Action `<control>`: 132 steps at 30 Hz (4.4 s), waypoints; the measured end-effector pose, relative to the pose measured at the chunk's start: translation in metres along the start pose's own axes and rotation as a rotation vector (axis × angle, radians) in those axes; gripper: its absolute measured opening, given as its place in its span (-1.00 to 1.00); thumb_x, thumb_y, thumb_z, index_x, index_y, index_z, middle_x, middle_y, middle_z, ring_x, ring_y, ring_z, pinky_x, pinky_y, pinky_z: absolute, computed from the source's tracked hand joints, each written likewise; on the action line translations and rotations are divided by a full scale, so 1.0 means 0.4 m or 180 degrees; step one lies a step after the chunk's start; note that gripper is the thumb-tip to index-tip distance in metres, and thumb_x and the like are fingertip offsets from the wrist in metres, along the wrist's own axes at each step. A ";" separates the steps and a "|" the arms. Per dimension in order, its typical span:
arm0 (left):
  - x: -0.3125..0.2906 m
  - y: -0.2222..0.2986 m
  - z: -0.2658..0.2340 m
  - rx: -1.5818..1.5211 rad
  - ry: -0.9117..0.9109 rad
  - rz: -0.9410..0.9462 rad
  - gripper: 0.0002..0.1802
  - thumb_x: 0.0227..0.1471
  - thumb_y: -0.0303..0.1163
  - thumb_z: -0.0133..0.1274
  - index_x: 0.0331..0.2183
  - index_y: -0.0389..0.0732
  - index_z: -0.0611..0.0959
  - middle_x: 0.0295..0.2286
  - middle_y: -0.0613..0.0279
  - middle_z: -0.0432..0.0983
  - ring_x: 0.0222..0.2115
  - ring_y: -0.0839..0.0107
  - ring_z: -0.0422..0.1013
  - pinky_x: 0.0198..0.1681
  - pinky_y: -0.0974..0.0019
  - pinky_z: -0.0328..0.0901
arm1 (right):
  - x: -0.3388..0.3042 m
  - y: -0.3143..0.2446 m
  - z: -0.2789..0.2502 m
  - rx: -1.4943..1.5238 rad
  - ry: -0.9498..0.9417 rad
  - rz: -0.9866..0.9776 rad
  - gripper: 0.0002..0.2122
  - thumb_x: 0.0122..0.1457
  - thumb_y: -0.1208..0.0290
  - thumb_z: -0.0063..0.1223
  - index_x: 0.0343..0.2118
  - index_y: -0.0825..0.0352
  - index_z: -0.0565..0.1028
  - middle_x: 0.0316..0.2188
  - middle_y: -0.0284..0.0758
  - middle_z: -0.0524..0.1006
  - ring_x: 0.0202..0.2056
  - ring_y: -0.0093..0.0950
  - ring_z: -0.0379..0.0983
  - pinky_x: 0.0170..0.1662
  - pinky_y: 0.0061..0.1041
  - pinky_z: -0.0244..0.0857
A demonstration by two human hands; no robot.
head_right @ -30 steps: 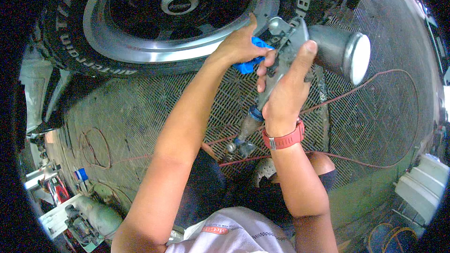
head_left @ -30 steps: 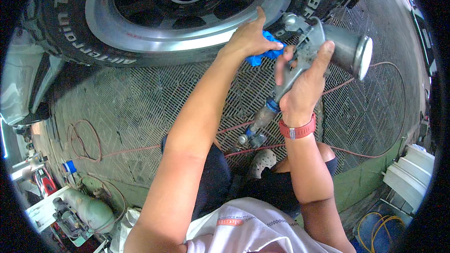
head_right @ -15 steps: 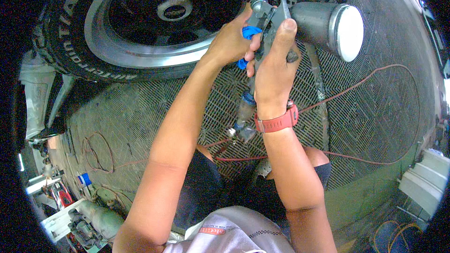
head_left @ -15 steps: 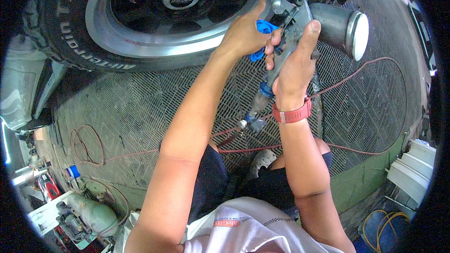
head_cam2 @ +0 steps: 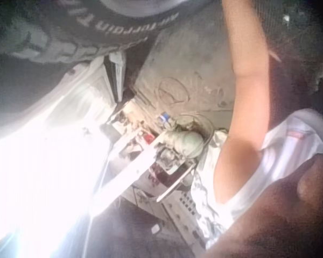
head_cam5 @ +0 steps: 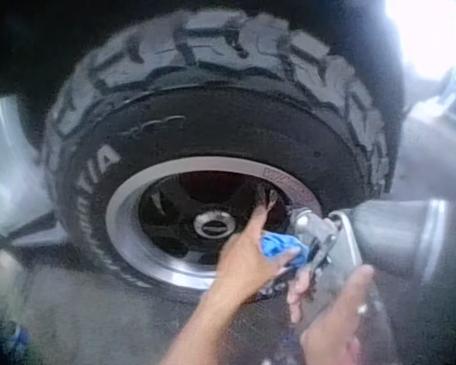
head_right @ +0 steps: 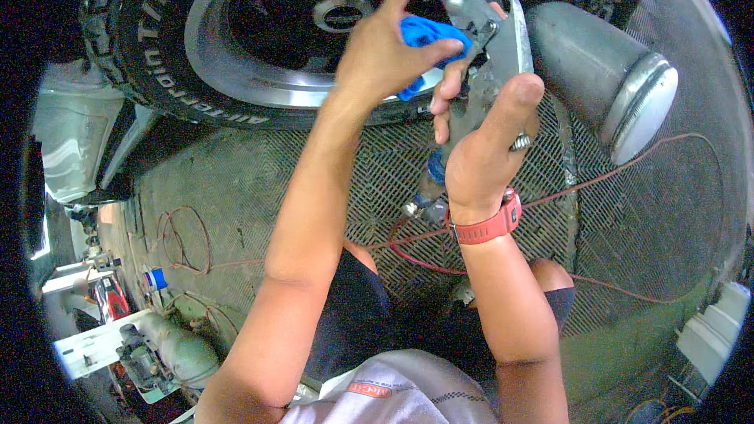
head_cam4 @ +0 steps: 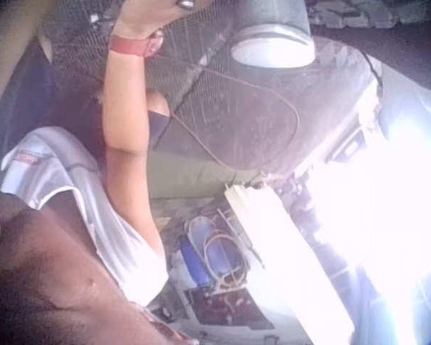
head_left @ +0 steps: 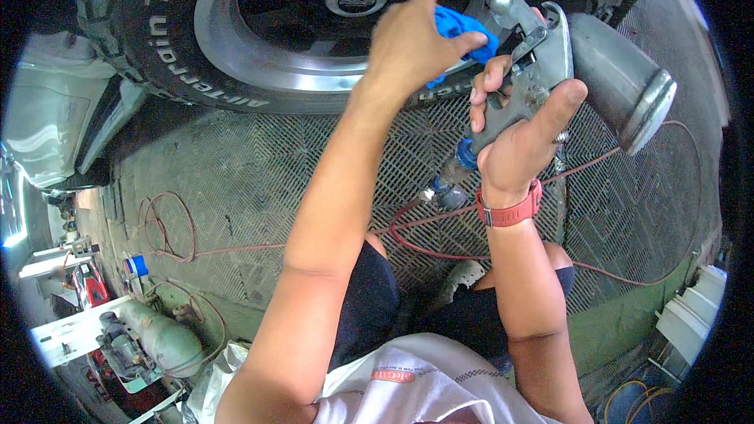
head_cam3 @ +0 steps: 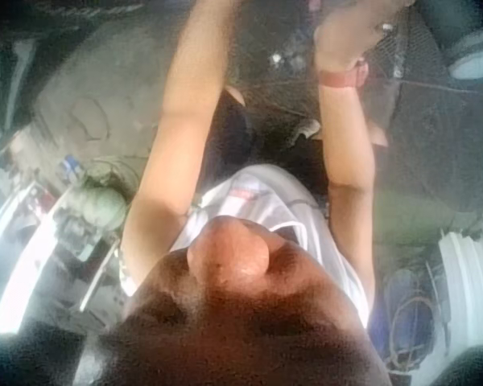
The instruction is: The person sits on the floor and uses a spray gun to apply a substance to the rim of a car tire while wiping it with a blue cloth. The person repeatedly sprays and wipes the rim surface.
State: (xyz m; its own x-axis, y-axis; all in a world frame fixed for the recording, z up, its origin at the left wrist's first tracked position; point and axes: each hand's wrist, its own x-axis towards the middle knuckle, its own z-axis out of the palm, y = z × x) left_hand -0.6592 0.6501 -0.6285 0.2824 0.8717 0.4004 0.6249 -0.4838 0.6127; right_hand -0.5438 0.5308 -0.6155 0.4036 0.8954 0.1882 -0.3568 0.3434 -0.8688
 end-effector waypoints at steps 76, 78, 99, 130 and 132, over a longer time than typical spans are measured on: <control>-0.294 -0.374 -0.462 0.1412 -0.2131 -0.2097 0.53 -0.15 0.09 0.51 0.46 -0.53 -0.08 0.12 -0.42 0.53 0.17 -0.16 0.50 0.27 0.05 0.37 | 0.026 0.039 -0.049 -0.0033 0.1694 0.0078 -0.31 0.39 -0.48 -0.29 -0.11 0.21 0.43 -0.50 -0.37 0.47 -0.54 -0.49 0.42 -0.62 -0.54 0.27; -0.304 -0.386 -0.467 0.1378 -0.2141 -0.2084 0.53 -0.12 0.09 0.49 0.47 -0.52 -0.11 0.11 -0.41 0.54 0.16 -0.15 0.51 0.27 0.04 0.38 | 0.026 0.088 -0.093 -0.0106 0.1733 0.0378 -0.31 0.38 -0.48 -0.27 -0.11 0.20 0.43 -0.51 -0.38 0.47 -0.56 -0.49 0.42 -0.62 -0.53 0.27; -0.358 -0.430 -0.521 0.1346 -0.2305 -0.2227 0.50 -0.13 0.07 0.49 0.54 -0.10 -0.12 0.26 -0.36 0.41 0.29 -0.16 0.38 0.37 0.08 0.28 | -0.157 0.476 -0.002 -0.0712 0.1299 0.2050 -0.34 0.42 -0.41 -0.25 -0.17 0.26 0.44 -0.60 -0.40 0.42 -0.65 -0.52 0.38 -0.69 -0.49 0.16; -0.425 -0.470 -0.558 0.1612 -0.2035 -0.2058 0.53 -0.11 0.06 0.47 0.49 -0.39 -0.18 0.00 -0.37 0.63 0.03 -0.25 0.58 0.16 -0.05 0.44 | -0.321 0.617 0.326 -0.0927 -0.0194 0.2061 -0.29 0.47 -0.38 -0.38 -0.41 0.28 0.45 -0.67 -0.40 0.39 -0.67 -0.54 0.33 -0.60 -0.51 0.20; -0.419 -0.463 -0.561 0.1604 -0.2115 -0.2135 0.53 -0.12 0.07 0.47 0.49 -0.37 -0.18 -0.01 -0.37 0.64 0.02 -0.25 0.59 0.15 -0.04 0.45 | -0.326 0.620 0.340 -0.0930 -0.0279 0.1906 -0.31 0.49 -0.35 -0.37 -0.39 0.29 0.45 -0.66 -0.40 0.39 -0.67 -0.55 0.32 -0.59 -0.52 0.20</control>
State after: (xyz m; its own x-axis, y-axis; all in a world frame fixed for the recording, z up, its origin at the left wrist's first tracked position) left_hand -0.9857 0.5761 -0.6561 0.0142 0.8887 -0.4582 0.9855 0.0652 0.1569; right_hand -0.7996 0.5376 -0.7931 0.1327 0.9314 -0.3390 -0.2500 -0.2995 -0.9208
